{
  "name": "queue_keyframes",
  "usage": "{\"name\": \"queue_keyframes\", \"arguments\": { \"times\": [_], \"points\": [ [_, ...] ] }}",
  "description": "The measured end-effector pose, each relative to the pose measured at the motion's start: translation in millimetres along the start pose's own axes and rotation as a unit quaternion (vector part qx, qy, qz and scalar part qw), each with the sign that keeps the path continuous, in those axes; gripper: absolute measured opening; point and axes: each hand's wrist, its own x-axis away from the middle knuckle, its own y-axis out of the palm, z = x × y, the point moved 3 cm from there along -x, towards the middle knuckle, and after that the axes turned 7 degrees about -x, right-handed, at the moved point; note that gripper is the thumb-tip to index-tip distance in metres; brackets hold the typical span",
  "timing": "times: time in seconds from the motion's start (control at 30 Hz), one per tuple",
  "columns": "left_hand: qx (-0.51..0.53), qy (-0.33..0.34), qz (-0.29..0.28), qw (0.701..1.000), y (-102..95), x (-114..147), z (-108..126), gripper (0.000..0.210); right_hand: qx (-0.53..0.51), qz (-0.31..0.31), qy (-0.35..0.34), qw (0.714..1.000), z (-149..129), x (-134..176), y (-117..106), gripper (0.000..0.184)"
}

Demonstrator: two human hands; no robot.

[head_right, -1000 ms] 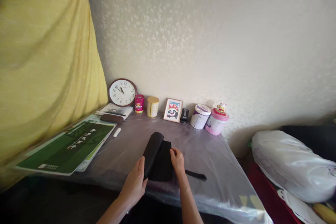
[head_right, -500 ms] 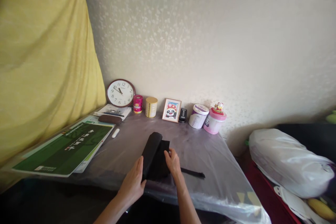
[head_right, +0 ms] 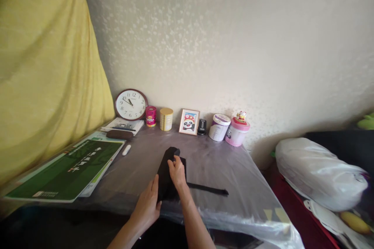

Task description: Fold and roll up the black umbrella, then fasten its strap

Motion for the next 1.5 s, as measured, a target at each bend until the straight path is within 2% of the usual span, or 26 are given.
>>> {"name": "queue_keyframes", "arguments": {
  "times": [0.17, 0.37, 0.57, 0.93, 1.2, 1.5],
  "points": [
    [-0.013, 0.003, 0.006, 1.0, 1.4, -1.4, -1.9, 0.072, 0.024, -0.056, 0.038, 0.997, -7.5, 2.5, 17.8, 0.033],
    [-0.005, 0.003, 0.029, 1.0, 7.0, -1.8, -6.6, 0.066, 0.099, -0.081, 0.059, 0.99, -21.0, 7.2, 21.6, 0.034],
    [0.01, 0.003, 0.051, 0.999, 9.9, -2.0, -9.9, 0.066, 0.135, -0.075, 0.042, 0.987, -25.8, 8.9, 20.7, 0.033],
    [0.057, -0.006, 0.042, 0.997, 12.6, -3.9, -8.9, 0.071, 0.088, -0.095, 0.024, 0.991, -18.6, 5.3, 22.7, 0.031],
    [0.162, 0.006, 0.073, 0.984, 1.9, 0.2, -8.5, 0.097, 0.057, -0.135, -0.003, 0.989, -25.8, 7.5, 21.5, 0.027],
    [0.125, 0.034, 0.077, 0.989, 2.7, 1.1, -8.0, 0.094, 0.091, -0.163, -0.039, 0.982, -33.0, 7.2, 21.5, 0.022]
  ]
}}
